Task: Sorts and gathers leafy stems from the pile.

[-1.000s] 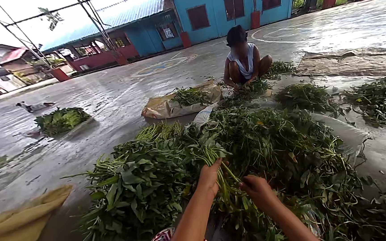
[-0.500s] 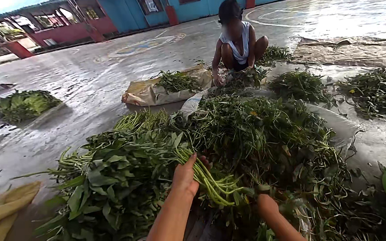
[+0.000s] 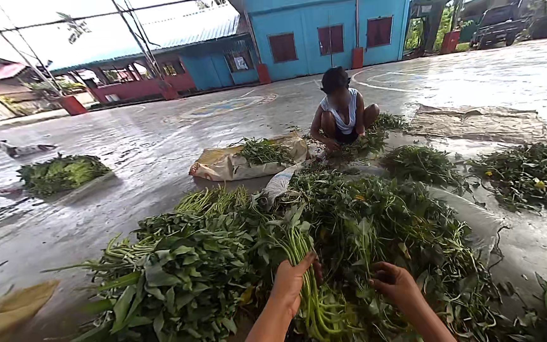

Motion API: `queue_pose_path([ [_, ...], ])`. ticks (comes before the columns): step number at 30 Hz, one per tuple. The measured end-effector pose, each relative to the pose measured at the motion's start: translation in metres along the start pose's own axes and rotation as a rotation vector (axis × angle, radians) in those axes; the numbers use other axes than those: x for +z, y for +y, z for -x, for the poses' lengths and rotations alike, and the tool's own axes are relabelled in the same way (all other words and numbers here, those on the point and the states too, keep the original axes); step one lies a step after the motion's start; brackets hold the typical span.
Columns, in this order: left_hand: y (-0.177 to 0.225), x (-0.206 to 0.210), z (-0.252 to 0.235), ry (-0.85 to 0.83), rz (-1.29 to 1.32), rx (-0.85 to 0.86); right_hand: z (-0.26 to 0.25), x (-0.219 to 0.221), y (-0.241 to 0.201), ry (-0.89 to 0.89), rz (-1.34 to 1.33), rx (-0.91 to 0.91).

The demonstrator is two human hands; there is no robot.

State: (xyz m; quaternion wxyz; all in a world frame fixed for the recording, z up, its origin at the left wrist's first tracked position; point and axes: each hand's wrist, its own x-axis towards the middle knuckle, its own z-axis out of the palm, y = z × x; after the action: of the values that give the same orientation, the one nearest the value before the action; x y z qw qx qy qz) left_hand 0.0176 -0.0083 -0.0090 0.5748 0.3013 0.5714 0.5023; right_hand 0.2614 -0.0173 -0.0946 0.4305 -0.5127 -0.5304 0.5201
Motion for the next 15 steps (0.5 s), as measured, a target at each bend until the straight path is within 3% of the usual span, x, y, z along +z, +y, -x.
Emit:
queue_pose_path([
  [4, -0.013, 0.016, 0.010, -0.090, -0.083, 0.108, 0.015, 0.045, -0.002, 0.221, 0.033, -0.167],
  [8, -0.024, 0.022, 0.010, -0.116, -0.138, 0.165, 0.030, 0.080, -0.010, 0.319, 0.130, -0.285],
  [12, -0.029, 0.018, 0.010, -0.072, -0.255, 0.179, 0.035, 0.087, -0.017, 0.305, 0.248, -0.358],
  [15, -0.027, 0.017, 0.012, -0.093, -0.257, 0.157, 0.029, 0.086, -0.018, 0.206, 0.056, -0.267],
])
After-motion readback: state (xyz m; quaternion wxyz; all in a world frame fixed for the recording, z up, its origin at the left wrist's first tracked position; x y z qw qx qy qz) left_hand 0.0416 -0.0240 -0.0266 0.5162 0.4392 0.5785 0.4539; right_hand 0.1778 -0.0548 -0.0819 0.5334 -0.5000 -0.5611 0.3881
